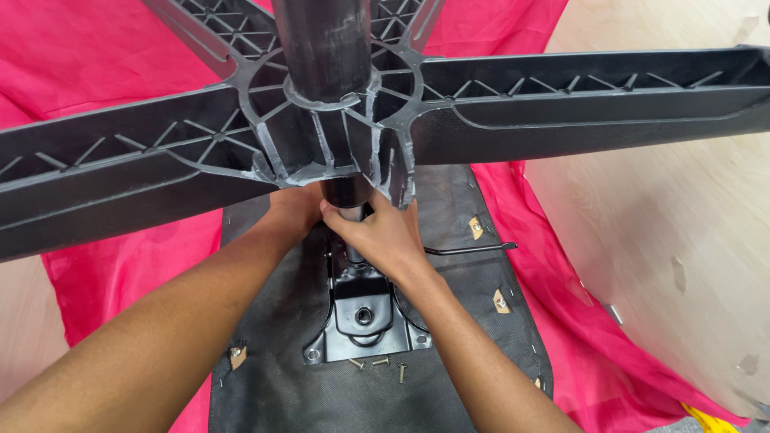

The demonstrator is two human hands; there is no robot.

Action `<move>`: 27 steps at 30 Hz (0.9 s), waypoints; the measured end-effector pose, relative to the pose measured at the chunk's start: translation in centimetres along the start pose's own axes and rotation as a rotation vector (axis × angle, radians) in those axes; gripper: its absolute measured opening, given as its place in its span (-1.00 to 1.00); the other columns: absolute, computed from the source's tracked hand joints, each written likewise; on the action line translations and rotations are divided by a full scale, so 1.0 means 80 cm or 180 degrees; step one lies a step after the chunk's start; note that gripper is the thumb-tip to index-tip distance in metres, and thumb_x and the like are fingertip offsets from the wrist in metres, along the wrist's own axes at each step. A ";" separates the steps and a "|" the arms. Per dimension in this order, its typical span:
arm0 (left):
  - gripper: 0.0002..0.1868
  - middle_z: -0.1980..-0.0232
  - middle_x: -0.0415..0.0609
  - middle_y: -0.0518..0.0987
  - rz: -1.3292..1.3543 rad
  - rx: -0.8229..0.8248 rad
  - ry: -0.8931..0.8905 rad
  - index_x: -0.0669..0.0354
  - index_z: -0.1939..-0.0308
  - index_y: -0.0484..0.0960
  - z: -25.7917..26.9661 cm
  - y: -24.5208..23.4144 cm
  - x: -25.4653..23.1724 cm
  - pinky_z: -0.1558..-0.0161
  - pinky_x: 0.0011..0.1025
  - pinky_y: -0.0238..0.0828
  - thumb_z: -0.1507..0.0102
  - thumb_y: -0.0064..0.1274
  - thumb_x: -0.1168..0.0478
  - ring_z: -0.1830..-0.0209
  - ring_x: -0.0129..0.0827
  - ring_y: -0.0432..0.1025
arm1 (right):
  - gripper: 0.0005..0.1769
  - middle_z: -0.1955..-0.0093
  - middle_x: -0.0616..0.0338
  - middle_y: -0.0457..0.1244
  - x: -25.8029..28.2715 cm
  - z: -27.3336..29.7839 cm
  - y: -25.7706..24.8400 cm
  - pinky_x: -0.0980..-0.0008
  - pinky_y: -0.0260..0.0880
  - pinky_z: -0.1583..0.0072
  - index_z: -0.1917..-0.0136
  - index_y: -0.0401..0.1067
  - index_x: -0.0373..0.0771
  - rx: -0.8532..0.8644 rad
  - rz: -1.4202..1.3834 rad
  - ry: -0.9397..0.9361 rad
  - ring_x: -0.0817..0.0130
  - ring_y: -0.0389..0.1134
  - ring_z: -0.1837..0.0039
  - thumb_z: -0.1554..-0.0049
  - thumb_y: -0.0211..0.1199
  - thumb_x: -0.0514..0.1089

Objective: The person assembles the base of an office chair by inserting and tightening screws into the central hub using a screwdriver. The chair base is inverted on a protective mat on the floor.

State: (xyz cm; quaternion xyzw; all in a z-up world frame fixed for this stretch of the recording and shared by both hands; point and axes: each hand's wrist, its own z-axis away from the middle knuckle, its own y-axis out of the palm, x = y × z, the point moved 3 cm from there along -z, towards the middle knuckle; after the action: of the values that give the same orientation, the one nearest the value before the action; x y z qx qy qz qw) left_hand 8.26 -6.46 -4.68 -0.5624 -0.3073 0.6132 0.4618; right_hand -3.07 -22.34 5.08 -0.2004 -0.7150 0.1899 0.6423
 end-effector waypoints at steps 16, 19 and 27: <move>-0.80 0.29 0.02 0.70 -0.0614 -0.0831 0.0100 0.02 0.26 0.78 0.068 -0.025 0.033 0.11 -0.12 0.50 -0.21 0.23 0.02 0.19 -0.04 0.61 | -0.36 0.10 0.13 0.29 -0.072 -0.006 -0.004 0.27 0.23 0.05 -0.23 0.52 -0.32 0.0446 -0.1621 -0.0014 0.32 0.22 0.11 -0.05 0.31 0.17; -0.80 0.27 0.01 0.70 -0.0499 -0.0922 0.0018 -0.08 0.21 0.81 0.079 -0.027 0.037 0.11 -0.15 0.52 -0.23 0.24 -0.03 0.19 -0.07 0.61 | -0.69 0.14 0.21 0.29 -0.093 -0.026 -0.009 0.23 0.27 0.20 -0.05 0.39 -0.42 0.0164 -0.2356 -0.0109 0.38 0.30 0.16 -0.08 0.22 -0.19; -0.76 0.13 -0.06 0.73 0.0428 -0.0848 -0.0333 -0.10 0.09 0.80 0.088 -0.007 0.054 -0.03 -0.21 0.51 -0.19 0.22 0.05 0.04 -0.17 0.59 | -0.57 -0.27 0.20 0.27 -0.096 -0.082 -0.011 0.37 0.32 -0.38 -0.38 0.28 -0.29 -0.0559 -0.3431 -0.1144 0.43 0.31 -0.32 -0.29 0.23 -0.16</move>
State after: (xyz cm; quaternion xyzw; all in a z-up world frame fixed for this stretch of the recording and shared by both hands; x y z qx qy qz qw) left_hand 1.79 -1.33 -4.67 -0.6053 -0.3712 0.6250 0.3244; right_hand 4.14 -27.05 -0.25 0.1752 -0.8271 -0.1934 0.4977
